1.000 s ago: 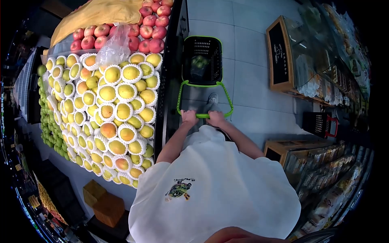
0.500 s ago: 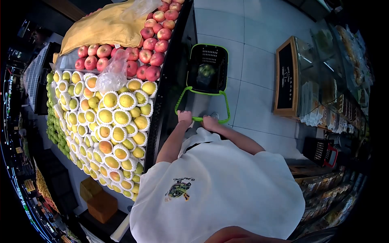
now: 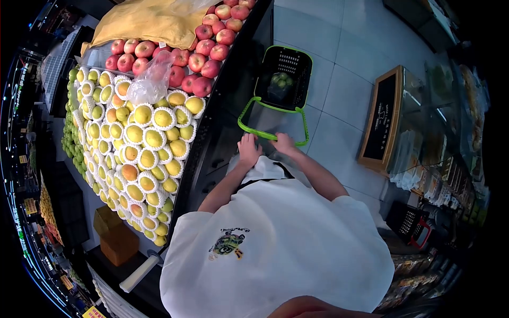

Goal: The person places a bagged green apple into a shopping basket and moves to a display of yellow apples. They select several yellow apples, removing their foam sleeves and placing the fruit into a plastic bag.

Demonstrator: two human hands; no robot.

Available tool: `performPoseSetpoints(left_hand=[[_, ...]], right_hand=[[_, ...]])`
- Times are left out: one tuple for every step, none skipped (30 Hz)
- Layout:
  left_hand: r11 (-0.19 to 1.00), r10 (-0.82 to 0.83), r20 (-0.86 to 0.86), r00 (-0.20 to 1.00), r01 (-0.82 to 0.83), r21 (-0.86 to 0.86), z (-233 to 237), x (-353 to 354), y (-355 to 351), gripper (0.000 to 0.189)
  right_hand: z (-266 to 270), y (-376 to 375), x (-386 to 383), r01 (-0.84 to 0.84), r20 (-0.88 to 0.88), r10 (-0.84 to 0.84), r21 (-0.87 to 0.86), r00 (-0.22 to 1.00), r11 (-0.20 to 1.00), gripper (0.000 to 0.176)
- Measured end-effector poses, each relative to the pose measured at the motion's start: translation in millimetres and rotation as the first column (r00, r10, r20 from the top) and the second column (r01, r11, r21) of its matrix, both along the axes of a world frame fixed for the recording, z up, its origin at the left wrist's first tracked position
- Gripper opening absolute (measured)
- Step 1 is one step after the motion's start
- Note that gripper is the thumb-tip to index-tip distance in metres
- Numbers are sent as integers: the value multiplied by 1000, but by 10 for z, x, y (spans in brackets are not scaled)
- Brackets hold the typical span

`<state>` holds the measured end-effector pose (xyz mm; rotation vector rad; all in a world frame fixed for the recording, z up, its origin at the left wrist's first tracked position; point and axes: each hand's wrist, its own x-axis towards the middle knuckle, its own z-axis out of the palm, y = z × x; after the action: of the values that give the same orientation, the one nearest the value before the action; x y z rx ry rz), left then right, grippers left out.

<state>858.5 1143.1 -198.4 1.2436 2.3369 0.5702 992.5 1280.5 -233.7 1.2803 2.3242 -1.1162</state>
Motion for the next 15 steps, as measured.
performPoseSetpoints(left_hand=[[995,35,-31,999,-32,94,-100,-43,-47,29],[995,47,-22,999,-45,92,-250,-99,-85,29],[931,249,390,887,-330,156,-390,-164,-121,26],[800,343,736,583,-592,96,-532,-230,-186,24],[796,347,739,577,-598,94,-692,-326,-264,24],[746,405,764,502,-665,41,-850,-441,-332,23],[690,458,784,420,-724,-16,-929,-534,-393,23],[690,499,759,419,-722,-54,-859,-580,-455,18],[691,538,742,400,-713,-116,-856,-625,-528,17],[689,576,723,381,-702,-179,-855,-664,-602,17],[683,579,725,373,-707,-182,-891,-690,-678,17],[685,629,681,375,-681,-258,-960,-713,-753,20],[679,675,633,378,-654,-333,-1031,-741,-807,23],[671,678,637,366,-661,-334,-1060,-769,-833,23],[671,679,641,356,-656,-347,-1094,-791,-857,26]], right_hand=[[35,75,-7,10,-11,-10,15,1000,1000,43],[68,158,-21,20,-23,-19,31,1000,999,43],[93,264,-34,44,-53,-44,-7,998,999,45],[113,350,-38,32,-46,-33,-9,998,999,45],[138,452,-56,67,-105,-59,76,993,995,45],[178,580,-82,107,-168,-80,159,983,981,44],[256,720,-98,101,-163,-74,162,984,982,44],[360,872,-108,121,-211,-60,286,976,951,45],[394,1030,-124,143,-256,-39,403,966,904,45],[382,1202,-148,162,-284,-43,411,958,897,44],[407,1356,-181,170,-270,-55,426,961,889,44],[413,1501,-222,177,-256,-66,442,964,880,44],[418,1631,-283,165,-252,-55,444,966,881,44],[403,1760,-353,187,-234,-84,463,969,867,45],[387,1874,-420,206,-216,-112,482,970,852,46]])
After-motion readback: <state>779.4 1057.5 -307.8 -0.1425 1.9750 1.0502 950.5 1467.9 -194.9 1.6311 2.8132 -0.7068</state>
